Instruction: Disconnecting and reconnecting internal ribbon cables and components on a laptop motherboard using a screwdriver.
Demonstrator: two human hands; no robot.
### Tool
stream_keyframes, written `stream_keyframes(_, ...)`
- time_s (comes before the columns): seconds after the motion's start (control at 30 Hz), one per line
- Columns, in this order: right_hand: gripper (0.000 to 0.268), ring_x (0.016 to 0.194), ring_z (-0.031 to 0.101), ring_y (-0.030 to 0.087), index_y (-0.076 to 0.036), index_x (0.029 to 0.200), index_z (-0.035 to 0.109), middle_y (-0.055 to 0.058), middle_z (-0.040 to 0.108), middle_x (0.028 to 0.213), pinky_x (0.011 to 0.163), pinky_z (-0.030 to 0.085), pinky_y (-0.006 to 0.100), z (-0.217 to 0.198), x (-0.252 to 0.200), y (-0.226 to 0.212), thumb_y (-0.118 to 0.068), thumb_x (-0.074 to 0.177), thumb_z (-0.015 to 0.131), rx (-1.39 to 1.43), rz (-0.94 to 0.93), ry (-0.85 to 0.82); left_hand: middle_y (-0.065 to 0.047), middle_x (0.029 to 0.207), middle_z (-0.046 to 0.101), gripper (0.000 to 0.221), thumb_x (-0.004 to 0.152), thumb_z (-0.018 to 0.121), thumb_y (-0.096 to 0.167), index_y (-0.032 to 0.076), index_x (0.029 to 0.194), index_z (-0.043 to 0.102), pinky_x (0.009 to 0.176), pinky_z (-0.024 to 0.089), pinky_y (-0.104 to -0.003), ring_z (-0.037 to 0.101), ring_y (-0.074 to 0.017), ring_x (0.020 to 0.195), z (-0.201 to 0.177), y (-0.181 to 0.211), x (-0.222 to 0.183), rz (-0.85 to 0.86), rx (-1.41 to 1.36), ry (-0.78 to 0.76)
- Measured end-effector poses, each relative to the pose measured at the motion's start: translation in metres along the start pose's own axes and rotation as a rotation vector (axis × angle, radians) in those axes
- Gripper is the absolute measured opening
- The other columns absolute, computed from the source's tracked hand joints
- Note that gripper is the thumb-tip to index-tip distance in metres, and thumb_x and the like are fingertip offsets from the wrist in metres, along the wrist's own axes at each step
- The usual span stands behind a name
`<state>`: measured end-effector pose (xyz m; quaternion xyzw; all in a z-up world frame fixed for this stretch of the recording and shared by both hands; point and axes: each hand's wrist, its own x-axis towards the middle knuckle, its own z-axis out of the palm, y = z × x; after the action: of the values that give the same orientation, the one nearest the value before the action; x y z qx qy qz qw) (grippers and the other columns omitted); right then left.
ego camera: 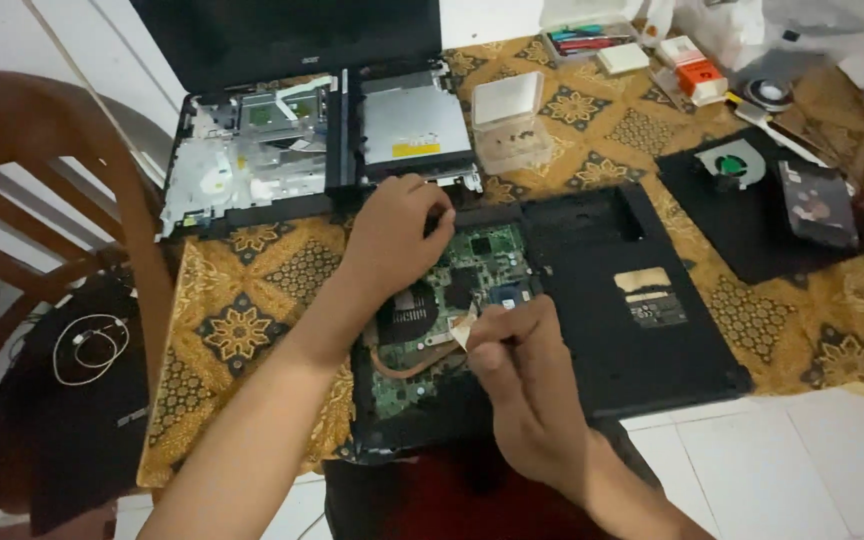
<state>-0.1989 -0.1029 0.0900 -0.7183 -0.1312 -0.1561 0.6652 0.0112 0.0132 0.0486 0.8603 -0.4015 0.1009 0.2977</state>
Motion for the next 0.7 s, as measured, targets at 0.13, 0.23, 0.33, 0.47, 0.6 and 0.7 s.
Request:
stream_keyframes(0.13, 0.040, 0.055, 0.020, 0.009, -0.016, 0.082, 0.038, -0.003, 0.027, 0.067, 0.055, 0.022, 0.032, 0.013, 0.013, 0.000, -0.046, 0.109, 0.037, 0.145, 0.109, 0.172, -0.011, 0.089, 0.063, 0.015, 0.101, 0.063, 0.019, 0.006, 0.098, 0.070, 0.070, 0.049, -0.044, 0.057, -0.0306, 0.083, 0.003, -0.003, -0.001, 0.015, 0.014, -0.003)
stream_keyframes(0.23, 0.045, 0.048, 0.014, 0.008, -0.019, 0.068, 0.036, -0.006, 0.021, 0.058, 0.048, 0.018, 0.029, 0.008, 0.020, 0.017, -0.036, 0.110, 0.031, 0.196, 0.088, 0.166, -0.011, 0.085, 0.063, 0.015, 0.100, 0.064, 0.019, 0.007, 0.095, 0.071, 0.073, 0.052, -0.044, 0.060, -0.0308, 0.082, 0.005, -0.003, -0.003, 0.009, -0.006, 0.023)
stream_keyframes(0.33, 0.053, 0.040, 0.009, 0.009, -0.019, 0.062, 0.041, -0.004, 0.024, 0.047, 0.040, 0.016, 0.026, 0.008, 0.026, 0.024, -0.023, 0.112, 0.023, 0.193, -0.038, 0.110, -0.011, 0.083, 0.063, 0.016, 0.100, 0.064, 0.020, 0.007, 0.094, 0.072, 0.077, 0.054, -0.045, 0.063, -0.0329, 0.083, 0.003, -0.004, -0.003, 0.021, -0.045, 0.050)
stream_keyframes(0.47, 0.054, 0.037, 0.008, 0.008, -0.019, 0.058, 0.035, 0.002, 0.026, 0.040, 0.035, 0.016, 0.023, 0.004, 0.029, 0.027, -0.027, 0.111, 0.026, 0.209, -0.013, 0.034, -0.012, 0.085, 0.061, 0.016, 0.102, 0.063, 0.016, 0.005, 0.094, 0.071, 0.077, 0.054, -0.045, 0.062, -0.0337, 0.083, -0.001, -0.001, -0.004, 0.026, -0.119, 0.040)
stream_keyframes(0.6, 0.050, 0.037, 0.012, 0.003, -0.019, 0.063, 0.036, -0.006, 0.029, 0.044, 0.035, 0.021, 0.022, -0.003, 0.029, 0.034, -0.027, 0.111, 0.026, 0.348, -0.070, -0.089, -0.009, 0.086, 0.061, 0.014, 0.102, 0.063, 0.015, 0.007, 0.094, 0.071, 0.080, 0.055, -0.041, 0.062, -0.0293, 0.084, 0.001, -0.001, -0.004, 0.038, -0.083, 0.040)
stream_keyframes(0.7, 0.046, 0.043, 0.013, 0.006, -0.019, 0.064, 0.032, -0.005, 0.025, 0.050, 0.040, 0.019, 0.025, 0.003, 0.026, 0.012, -0.033, 0.108, 0.031, 0.277, 0.048, -0.014, -0.010, 0.086, 0.061, 0.012, 0.101, 0.064, 0.013, 0.007, 0.095, 0.071, 0.080, 0.054, -0.043, 0.061, -0.0304, 0.083, 0.000, -0.002, -0.004, 0.047, -0.088, 0.040)
